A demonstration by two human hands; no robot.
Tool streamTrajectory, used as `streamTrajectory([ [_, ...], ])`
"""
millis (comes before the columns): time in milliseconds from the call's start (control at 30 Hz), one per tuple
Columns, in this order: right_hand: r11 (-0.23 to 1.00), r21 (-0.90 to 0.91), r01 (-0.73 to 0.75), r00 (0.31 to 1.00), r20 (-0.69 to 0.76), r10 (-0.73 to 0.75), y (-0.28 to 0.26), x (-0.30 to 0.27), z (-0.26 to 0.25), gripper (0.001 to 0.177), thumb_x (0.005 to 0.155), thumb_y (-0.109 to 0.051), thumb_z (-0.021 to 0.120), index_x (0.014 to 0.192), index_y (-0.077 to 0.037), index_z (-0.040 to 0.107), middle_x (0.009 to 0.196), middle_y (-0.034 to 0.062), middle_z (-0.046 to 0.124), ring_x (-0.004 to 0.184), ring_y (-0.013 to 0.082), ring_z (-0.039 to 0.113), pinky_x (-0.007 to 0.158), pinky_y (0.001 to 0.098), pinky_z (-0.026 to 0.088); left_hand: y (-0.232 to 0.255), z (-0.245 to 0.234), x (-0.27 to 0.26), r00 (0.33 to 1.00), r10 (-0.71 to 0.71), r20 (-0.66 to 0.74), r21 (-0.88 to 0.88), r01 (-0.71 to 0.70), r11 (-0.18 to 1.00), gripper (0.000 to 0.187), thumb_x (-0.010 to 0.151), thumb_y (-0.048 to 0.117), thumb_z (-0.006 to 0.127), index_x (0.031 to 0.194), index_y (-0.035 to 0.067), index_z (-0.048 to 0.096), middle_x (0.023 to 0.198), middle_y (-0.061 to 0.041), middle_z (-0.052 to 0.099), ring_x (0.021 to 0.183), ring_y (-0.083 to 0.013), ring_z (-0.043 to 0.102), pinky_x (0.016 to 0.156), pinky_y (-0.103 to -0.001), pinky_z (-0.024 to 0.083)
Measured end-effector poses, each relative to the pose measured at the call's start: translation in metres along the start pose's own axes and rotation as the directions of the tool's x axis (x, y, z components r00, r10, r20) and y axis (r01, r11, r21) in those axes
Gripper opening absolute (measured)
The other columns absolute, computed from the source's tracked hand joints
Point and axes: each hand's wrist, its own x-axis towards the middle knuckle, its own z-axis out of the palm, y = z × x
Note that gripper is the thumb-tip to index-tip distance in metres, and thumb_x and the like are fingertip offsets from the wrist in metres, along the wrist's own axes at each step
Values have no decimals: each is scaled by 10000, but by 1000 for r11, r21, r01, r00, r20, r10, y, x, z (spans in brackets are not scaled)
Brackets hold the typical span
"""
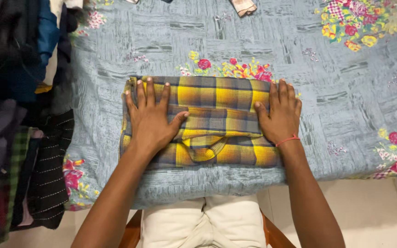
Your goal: The person folds a yellow and gray plaid shirt by buttoning it, aligning the sleeves, and folding it into a compact rectangle. They then pick up a gray security uniform shirt, lay it flat, and begin buttoning it.
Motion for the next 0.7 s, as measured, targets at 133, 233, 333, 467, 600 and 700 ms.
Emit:
streamTrajectory([
  [133, 998, 67, 1, 997, -77, 4, 0, -4, -1, 672, 1005, -385, 625, 1522, 10, 461, 1621, 240, 356, 1507, 423, 309, 1188, 589, 271, 45, -32, 0, 1000, 12, -14, -134, -14, 991, 848, 986, 652, 468, 1607, 97, 311, 1656, -286, 211, 1536, -473, 173, 1216, -639, 62],
  [233, 989, 133, -59, 982, -173, 82, -1, -5, -5, 667, 1004, -351, 661, 1534, 0, 459, 1597, 266, 389, 1460, 438, 358, 1170, 584, 315, 88, -39, -6, 953, 144, -265, -581, -277, 765, 802, 1076, 603, 395, 1671, 90, 237, 1755, -240, 222, 1642, -377, 226, 1338, -562, 128],
  [333, 955, 140, -263, 946, -154, 283, -4, -4, -10, 737, 955, -412, 705, 1537, -33, 460, 1512, 244, 463, 1382, 430, 408, 1113, 594, 339, 133, -7, 3, 934, 35, -354, -926, -356, 125, 776, 1144, 617, 361, 1676, 83, 177, 1763, -180, 206, 1632, -315, 214, 1360, -478, 147],
  [467, 912, 35, -409, 911, -34, 410, 0, 5, -15, 820, 838, -550, 771, 1431, -32, 544, 1352, 267, 534, 1290, 442, 463, 1047, 584, 392, 141, 60, 23, 969, -246, -20, -1000, -17, 17, 817, 1036, 594, 301, 1656, 71, 202, 1679, -178, 316, 1553, -317, 292, 1241, -462, 198],
  [600, 919, 3, -394, 912, 131, 390, 27, 23, -17, 720, 818, -585, 797, 1157, 39, 676, 1176, 271, 679, 1135, 452, 626, 928, 546, 510, 137, 87, 15, 963, -237, -124, -982, -154, -112, 761, 1091, 555, 361, 1654, 62, 226, 1718, -170, 284, 1580, -303, 310, 1283, -447, 225],
  [700, 936, 169, -307, 941, 203, 272, 42, 33, -20, 599, 791, -507, 764, 1108, 0, 736, 1006, 250, 722, 977, 448, 702, 857, 513, 541, 141, 69, 6, 966, -190, -176, -982, -160, 97, 698, 1094, 504, 434, 1633, 80, 301, 1694, -166, 371, 1557, -301, 401, 1280, -428, 308],
])
